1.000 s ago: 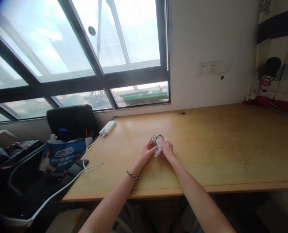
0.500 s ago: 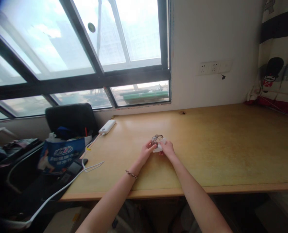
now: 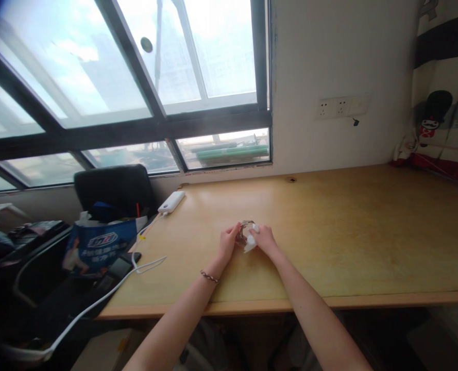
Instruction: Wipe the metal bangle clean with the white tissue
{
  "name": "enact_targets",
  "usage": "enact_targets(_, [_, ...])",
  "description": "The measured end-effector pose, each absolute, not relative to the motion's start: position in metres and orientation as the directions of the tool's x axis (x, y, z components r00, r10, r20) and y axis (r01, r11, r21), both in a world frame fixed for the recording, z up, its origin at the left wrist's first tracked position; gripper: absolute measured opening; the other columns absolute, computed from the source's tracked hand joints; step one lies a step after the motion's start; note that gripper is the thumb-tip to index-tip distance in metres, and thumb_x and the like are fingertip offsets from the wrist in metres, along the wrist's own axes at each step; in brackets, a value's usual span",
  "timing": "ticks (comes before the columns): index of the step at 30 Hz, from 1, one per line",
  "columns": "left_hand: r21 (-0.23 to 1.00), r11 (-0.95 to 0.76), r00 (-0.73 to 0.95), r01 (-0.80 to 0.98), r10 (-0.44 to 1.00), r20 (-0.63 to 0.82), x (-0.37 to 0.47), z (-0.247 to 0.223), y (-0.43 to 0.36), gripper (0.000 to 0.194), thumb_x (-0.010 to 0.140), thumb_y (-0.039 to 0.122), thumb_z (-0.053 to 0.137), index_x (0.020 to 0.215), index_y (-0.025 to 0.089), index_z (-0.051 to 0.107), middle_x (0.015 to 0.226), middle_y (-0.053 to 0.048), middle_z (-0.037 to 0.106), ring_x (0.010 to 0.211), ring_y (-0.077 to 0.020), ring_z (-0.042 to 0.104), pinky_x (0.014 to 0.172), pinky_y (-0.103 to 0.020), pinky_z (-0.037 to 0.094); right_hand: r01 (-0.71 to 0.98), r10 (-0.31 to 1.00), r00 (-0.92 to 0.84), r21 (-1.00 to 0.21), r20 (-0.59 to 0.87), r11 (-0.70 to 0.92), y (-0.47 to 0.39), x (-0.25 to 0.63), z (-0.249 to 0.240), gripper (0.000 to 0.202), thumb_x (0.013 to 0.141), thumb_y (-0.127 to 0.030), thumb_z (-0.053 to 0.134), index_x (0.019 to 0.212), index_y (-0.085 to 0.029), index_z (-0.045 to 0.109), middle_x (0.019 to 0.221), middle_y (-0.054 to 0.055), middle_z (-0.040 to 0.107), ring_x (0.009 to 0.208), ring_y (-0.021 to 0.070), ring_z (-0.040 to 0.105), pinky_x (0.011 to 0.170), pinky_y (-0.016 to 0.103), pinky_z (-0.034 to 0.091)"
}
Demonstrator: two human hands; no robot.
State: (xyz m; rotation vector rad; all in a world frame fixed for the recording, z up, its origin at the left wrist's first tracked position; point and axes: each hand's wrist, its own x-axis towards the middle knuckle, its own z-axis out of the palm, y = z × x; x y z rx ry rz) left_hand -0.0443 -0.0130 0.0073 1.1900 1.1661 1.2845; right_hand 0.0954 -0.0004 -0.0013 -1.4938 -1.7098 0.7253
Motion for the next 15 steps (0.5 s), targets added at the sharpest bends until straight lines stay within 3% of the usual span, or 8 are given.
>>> enact_targets(3, [0.995,-0.089,0.025,-0.05,0.996,0.09,-0.0409,0.0082,-0.0132,0.048,0.069,0.057,0.048,0.062,0.012,0.063,0.054,-0.004,0.061,0.05,-0.0128,0.054,0.048,-0.023,0.041,0.553,0.988,0.03,-0.826,0.153,0.112,-0.0022,0.0939,-0.0008,0.04,0.077,-0.045,0.039,0.06,-0.016,0.061,0.056,0.007,0.063,0.046,0.0159,0.055,0.043,0.023,0.038])
enact_targets(9, [0.986,-0.132,0.256,-0.101,0.954,0.154,-0.0356,0.0159,-0.0165,0.046,0.067,0.047,0.058,0.099,0.014,0.06,0.089,-0.006,0.064,0.079,-0.0188,0.058,0.07,-0.026,0.044,0.269,0.991,0.08,-0.955,-0.108,-0.126,-0.0052,0.0961,0.0008,0.057,0.078,-0.058,0.026,0.06,-0.016,0.06,0.038,0.005,0.053,0.029,0.0151,0.047,0.031,0.024,0.034])
enact_targets(12, [0.987,-0.113,0.222,-0.111,0.966,0.136,-0.0368,0.0151,-0.0161,0.045,0.069,0.048,0.055,0.096,0.012,0.061,0.086,-0.007,0.065,0.079,-0.0196,0.058,0.07,-0.028,0.045,0.221,0.992,0.02,-0.968,-0.121,-0.122,-0.0051,0.0971,0.0,0.05,0.076,-0.057,0.034,0.068,-0.016,0.061,0.043,0.004,0.057,0.031,0.0146,0.049,0.031,0.023,0.034])
enact_targets(15, [0.99,-0.072,0.142,-0.123,0.986,0.089,-0.0385,0.0099,-0.0135,0.047,0.069,0.053,0.051,0.08,0.01,0.064,0.073,-0.007,0.065,0.068,-0.0172,0.059,0.063,-0.027,0.045,0.375,0.999,0.036,-0.927,-0.019,-0.031,-0.003,0.0992,0.0009,0.037,0.072,-0.05,0.047,0.066,-0.016,0.062,0.049,0.005,0.061,0.04,0.0152,0.054,0.037,0.022,0.036])
